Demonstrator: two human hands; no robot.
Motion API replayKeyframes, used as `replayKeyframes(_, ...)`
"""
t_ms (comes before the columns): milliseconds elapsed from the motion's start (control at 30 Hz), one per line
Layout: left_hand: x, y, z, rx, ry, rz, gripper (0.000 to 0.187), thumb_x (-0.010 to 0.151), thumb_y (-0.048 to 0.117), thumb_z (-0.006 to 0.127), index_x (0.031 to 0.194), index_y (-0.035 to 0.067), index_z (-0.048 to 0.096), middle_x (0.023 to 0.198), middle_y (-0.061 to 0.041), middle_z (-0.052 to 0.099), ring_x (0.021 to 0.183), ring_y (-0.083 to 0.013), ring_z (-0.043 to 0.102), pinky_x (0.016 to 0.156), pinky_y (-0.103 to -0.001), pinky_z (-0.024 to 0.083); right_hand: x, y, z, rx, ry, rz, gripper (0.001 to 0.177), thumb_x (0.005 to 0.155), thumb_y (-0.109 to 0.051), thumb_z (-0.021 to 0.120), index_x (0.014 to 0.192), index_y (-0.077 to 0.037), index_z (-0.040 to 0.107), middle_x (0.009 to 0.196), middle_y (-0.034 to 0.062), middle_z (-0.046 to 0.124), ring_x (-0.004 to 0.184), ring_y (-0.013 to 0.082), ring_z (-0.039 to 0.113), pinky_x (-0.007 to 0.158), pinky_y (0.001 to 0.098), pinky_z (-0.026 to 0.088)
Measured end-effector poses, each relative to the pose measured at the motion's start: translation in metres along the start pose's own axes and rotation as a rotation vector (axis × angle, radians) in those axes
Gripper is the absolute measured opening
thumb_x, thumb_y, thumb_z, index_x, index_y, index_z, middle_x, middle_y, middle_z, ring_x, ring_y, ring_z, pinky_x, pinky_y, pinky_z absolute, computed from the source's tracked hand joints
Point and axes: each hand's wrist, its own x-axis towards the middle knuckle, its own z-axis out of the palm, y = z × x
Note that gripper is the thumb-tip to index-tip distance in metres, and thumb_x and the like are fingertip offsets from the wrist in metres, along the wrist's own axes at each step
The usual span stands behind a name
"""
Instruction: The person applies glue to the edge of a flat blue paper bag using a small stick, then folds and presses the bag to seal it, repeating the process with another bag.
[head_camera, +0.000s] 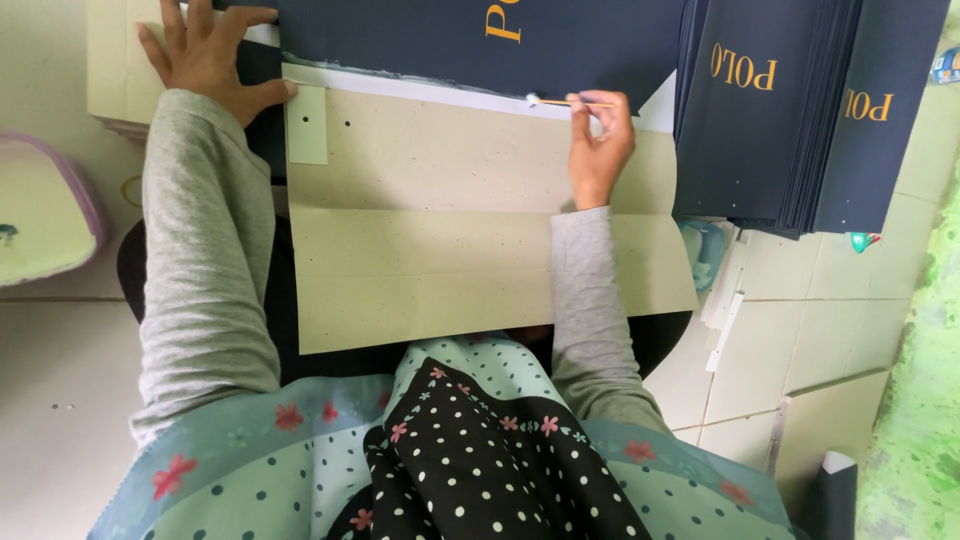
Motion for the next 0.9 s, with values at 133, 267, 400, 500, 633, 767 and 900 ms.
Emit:
replayKeyframes(133,-0.001,0.000,0.000,0.000,0.006,0.013,0.069,0.081,0.036,0.079,0.144,0.035,0.050,0.170,-0.012,0.013,0.152,-0.0457,-0.003,0.113,-0.068,-0.013,0.001,0.000,0.008,0.215,-0.118,0.120,0.013,0.093,0.002,0.068,0.100,-0.007,0.062,0.097,0.0161,0.078,0.096,0.0233,0.079,0.089,0.0290,0.058)
replayKeyframes(267,-0.001,0.002,-0.001,0.003,0.006,0.010,0.068,0.082,0.038,0.079,0.143,0.034,0.050,0.170,-0.012,0.013,0.153,-0.0485,0.001,0.114,-0.068,-0.012,0.005,0.035,-0.007,0.331,-0.035,0.224,0.014,0.090,0.002,0.072,0.099,-0.005,0.064,0.096,0.0192,0.079,0.093,0.0229,0.079,0.088,0.0292,0.060)
replayKeyframes(400,-0.001,0.003,-0.002,0.007,-0.002,0.018,0.069,0.083,0.036,0.078,0.145,0.035,0.049,0.170,-0.011,0.012,0.153,-0.0475,-0.001,0.114,-0.068,-0.013,0.009,0.086,-0.037,0.306,0.054,0.247,0.016,0.087,0.005,0.073,0.097,-0.005,0.064,0.093,0.0205,0.080,0.088,0.0226,0.080,0.086,0.0286,0.061)
replayKeyframes(500,-0.002,0.004,-0.003,0.005,-0.013,0.005,0.070,0.082,0.038,0.078,0.146,0.034,0.049,0.170,-0.012,0.011,0.151,-0.0434,-0.006,0.113,-0.068,-0.014,0.012,0.104,-0.059,0.195,0.127,0.261,0.016,0.088,0.000,0.076,0.097,-0.006,0.064,0.088,0.0170,0.080,0.085,0.0198,0.080,0.081,0.0274,0.060)
replayKeyframes(633,-0.002,0.004,-0.002,0.020,-0.001,0.007,0.071,0.082,0.035,0.080,0.147,0.034,0.050,0.171,-0.012,0.008,0.151,-0.0431,-0.007,0.114,-0.070,-0.012,0.014,0.111,-0.076,0.131,0.195,0.283,0.017,0.086,-0.004,0.078,0.097,-0.006,0.065,0.084,0.0152,0.080,0.080,0.0169,0.078,0.076,0.0279,0.060)
replayKeyframes(767,0.000,0.002,-0.001,0.036,-0.008,-0.008,0.073,0.082,0.033,0.081,0.148,0.031,0.050,0.171,-0.012,0.007,0.151,-0.0421,-0.007,0.114,-0.072,-0.010,0.016,0.078,-0.068,0.304,0.227,0.385,0.018,0.083,-0.001,0.078,0.095,-0.006,0.066,0.090,0.0190,0.081,0.084,0.0204,0.078,0.081,0.0302,0.062)
replayKeyframes(900,-0.003,0.004,-0.002,0.020,-0.027,-0.021,0.073,0.081,0.034,0.080,0.148,0.032,0.049,0.172,-0.014,0.005,0.151,-0.0406,-0.011,0.114,-0.069,-0.013,0.009,0.074,-0.048,0.372,0.129,0.381,0.014,0.085,0.001,0.076,0.096,-0.004,0.068,0.092,0.0211,0.081,0.088,0.0222,0.079,0.083,0.0283,0.062)
